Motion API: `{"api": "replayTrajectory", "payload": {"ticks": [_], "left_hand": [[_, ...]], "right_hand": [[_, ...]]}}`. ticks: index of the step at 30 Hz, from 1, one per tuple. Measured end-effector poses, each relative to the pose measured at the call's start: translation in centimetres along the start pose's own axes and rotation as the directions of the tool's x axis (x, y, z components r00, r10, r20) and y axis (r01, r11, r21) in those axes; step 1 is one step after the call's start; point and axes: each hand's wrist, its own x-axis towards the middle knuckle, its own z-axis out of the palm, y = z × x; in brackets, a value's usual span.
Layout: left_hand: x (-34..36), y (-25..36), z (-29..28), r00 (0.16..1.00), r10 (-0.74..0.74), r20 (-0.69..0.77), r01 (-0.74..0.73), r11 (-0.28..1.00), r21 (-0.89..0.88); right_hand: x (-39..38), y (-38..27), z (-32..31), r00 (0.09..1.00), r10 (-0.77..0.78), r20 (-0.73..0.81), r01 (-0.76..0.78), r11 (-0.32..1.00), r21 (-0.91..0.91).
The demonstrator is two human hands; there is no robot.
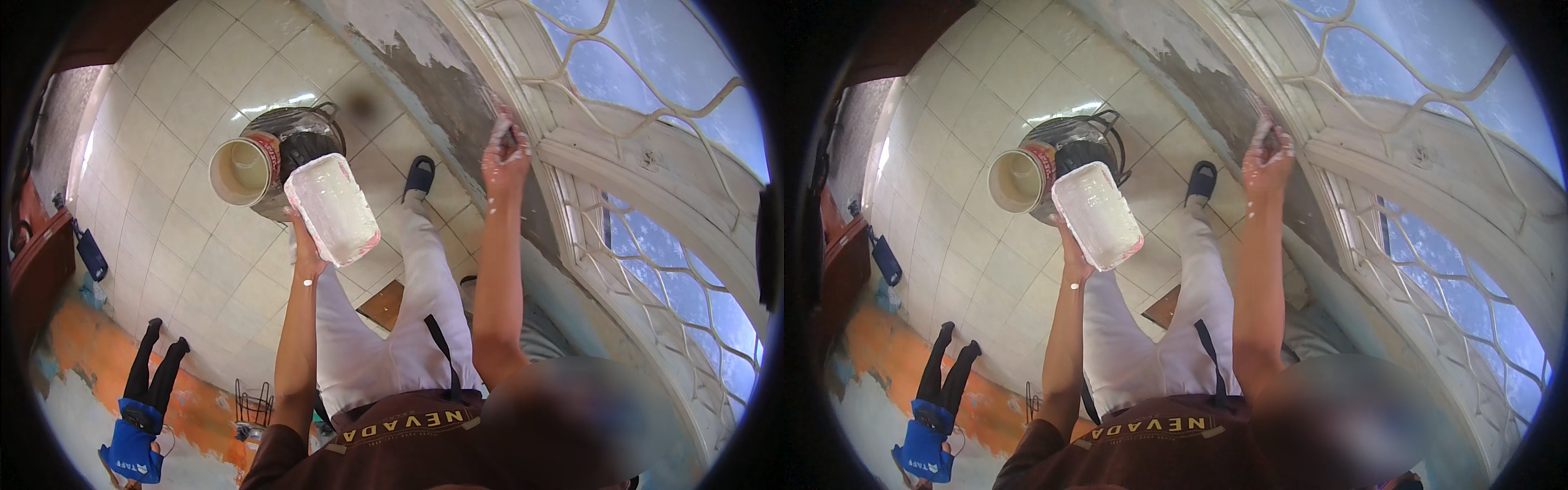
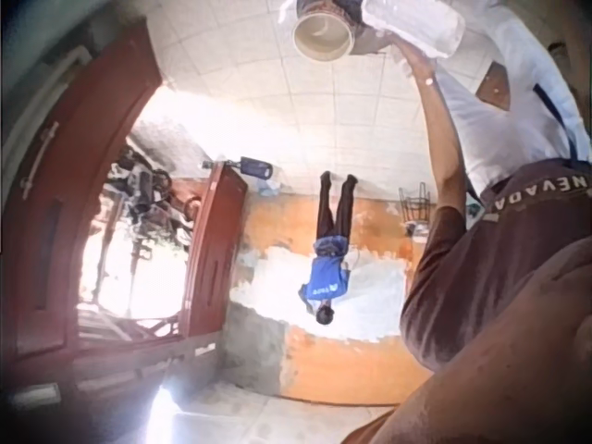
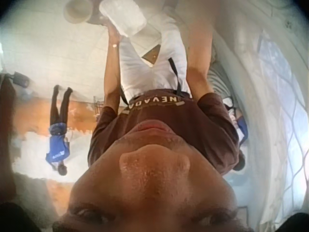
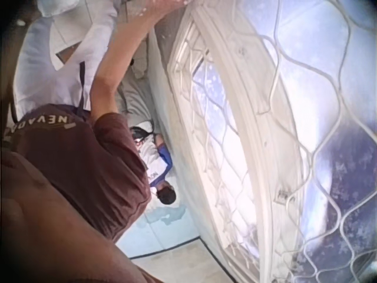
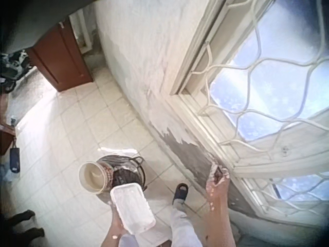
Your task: The person applies plaster to a wall using a putty knife, taking plaster from a small plastic container.
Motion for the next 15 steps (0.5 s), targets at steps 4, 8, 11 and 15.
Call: {"api": "replayTrajectory", "payload": {"ticks": [4, 8, 11, 15], "left_hand": [[0.5, -0.9, 0.5, 1.000, -0.011, -0.024, 0.011, 1.000, -0.003], [0.8, -0.8, 1.0, 1.000, -0.007, -0.028, 0.006, 0.999, -0.039], [1.2, -1.2, 2.6, 0.999, -0.042, 0.021, 0.043, 0.996, -0.076], [0.7, -0.8, 2.1, 1.000, -0.005, 0.023, 0.007, 0.998, -0.057]], "right_hand": [[-3.7, 0.6, 1.3, 0.988, -0.144, 0.062, 0.153, 0.972, -0.175], [-6.0, 5.1, 0.2, 0.964, -0.171, 0.205, 0.266, 0.683, -0.681], [1.0, 6.6, -7.1, 0.984, -0.049, 0.174, 0.164, 0.641, -0.750], [8.1, 8.2, -2.0, 0.887, 0.458, -0.064, -0.410, 0.843, 0.347]]}}
